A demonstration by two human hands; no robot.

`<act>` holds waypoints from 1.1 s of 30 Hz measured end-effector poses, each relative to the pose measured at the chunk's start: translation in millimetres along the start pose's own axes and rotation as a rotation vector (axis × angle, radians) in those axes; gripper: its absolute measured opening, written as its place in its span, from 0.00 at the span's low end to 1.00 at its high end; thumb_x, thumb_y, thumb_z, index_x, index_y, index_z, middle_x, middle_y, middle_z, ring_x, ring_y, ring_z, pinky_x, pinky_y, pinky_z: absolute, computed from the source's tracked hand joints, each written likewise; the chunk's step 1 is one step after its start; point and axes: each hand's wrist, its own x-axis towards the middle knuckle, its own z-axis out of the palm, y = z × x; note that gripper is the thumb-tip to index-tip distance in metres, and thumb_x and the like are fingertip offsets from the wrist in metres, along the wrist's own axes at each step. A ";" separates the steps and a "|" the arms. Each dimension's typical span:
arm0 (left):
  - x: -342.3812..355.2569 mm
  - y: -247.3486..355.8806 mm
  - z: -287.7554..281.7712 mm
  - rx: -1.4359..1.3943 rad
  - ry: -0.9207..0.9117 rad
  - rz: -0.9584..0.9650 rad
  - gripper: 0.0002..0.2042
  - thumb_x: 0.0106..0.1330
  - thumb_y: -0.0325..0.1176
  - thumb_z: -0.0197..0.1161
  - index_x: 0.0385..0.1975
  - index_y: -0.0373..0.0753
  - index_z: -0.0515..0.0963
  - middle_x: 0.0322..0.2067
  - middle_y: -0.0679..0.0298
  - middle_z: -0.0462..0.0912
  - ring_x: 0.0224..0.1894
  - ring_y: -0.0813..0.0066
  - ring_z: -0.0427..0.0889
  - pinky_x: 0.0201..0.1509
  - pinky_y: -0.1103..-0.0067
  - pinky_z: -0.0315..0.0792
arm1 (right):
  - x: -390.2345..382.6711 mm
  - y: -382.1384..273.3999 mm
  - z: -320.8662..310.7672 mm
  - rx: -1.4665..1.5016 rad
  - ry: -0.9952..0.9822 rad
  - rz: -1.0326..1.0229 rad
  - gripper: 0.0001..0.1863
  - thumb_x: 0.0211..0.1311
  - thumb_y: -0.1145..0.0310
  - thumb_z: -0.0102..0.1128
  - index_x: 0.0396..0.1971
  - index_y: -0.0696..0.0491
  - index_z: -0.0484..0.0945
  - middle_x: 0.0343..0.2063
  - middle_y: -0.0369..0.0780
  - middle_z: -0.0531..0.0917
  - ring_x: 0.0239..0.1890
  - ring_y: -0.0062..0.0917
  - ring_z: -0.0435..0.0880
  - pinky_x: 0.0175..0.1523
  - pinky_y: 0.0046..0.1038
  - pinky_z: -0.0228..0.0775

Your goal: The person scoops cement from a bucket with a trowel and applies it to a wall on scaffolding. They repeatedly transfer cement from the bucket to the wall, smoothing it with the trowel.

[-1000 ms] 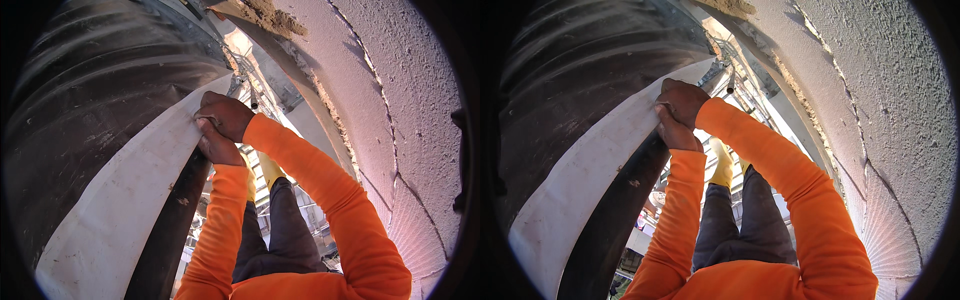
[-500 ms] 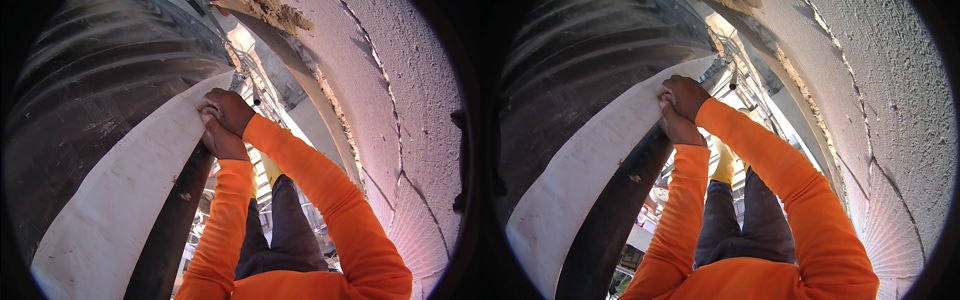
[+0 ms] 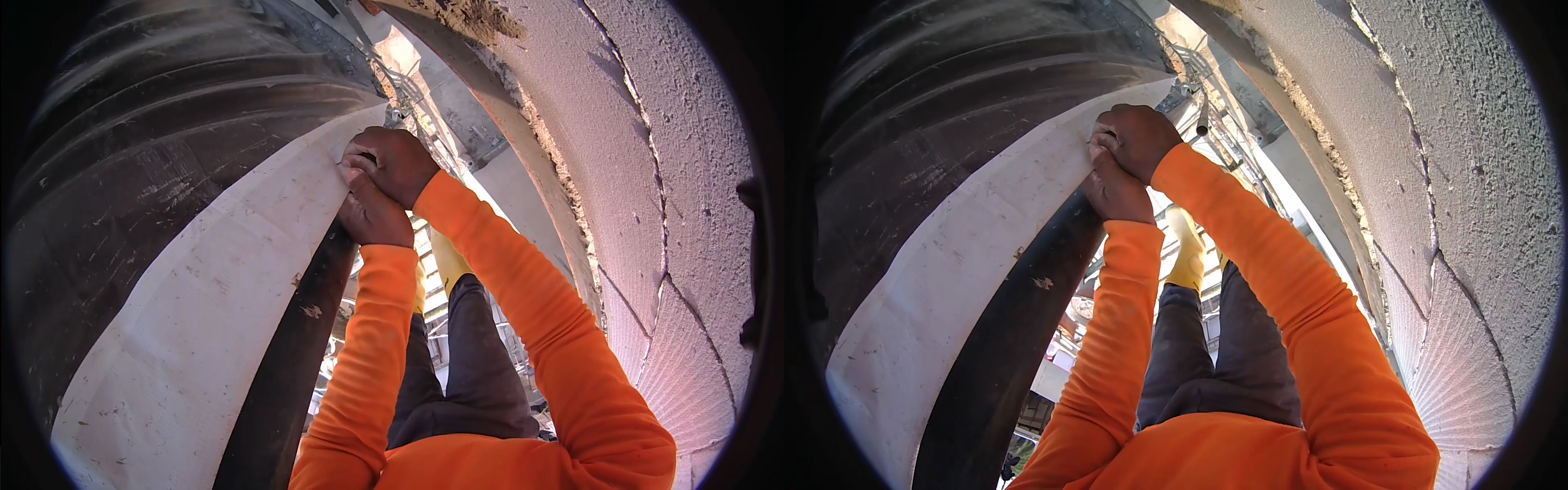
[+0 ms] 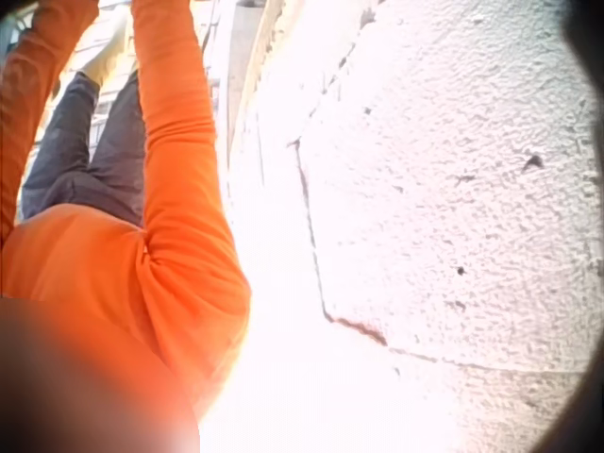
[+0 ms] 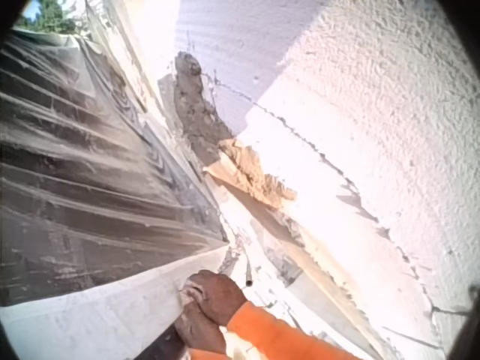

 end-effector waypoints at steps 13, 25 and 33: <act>-6.3 11.8 4.3 0.046 -0.011 0.035 0.26 0.81 0.50 0.50 0.62 0.30 0.69 0.56 0.54 0.78 0.54 0.70 0.80 0.53 0.77 0.77 | 7.1 -1.0 -7.1 0.008 -0.069 -0.223 0.10 0.59 0.67 0.64 0.39 0.53 0.85 0.38 0.46 0.83 0.43 0.44 0.84 0.49 0.41 0.77; -6.4 27.1 3.5 0.150 -0.126 -0.024 0.28 0.80 0.54 0.52 0.58 0.30 0.71 0.47 0.58 0.80 0.48 0.73 0.80 0.49 0.78 0.76 | 9.1 8.8 2.6 0.151 0.015 -0.065 0.11 0.61 0.65 0.66 0.39 0.55 0.87 0.35 0.44 0.85 0.43 0.37 0.86 0.48 0.36 0.78; -1.2 26.6 9.6 0.137 -0.107 0.075 0.30 0.78 0.52 0.58 0.61 0.27 0.67 0.49 0.57 0.79 0.50 0.74 0.79 0.54 0.80 0.74 | 2.8 12.8 -0.4 0.219 -0.024 -0.057 0.10 0.64 0.68 0.66 0.42 0.55 0.87 0.37 0.40 0.88 0.42 0.23 0.86 0.48 0.29 0.80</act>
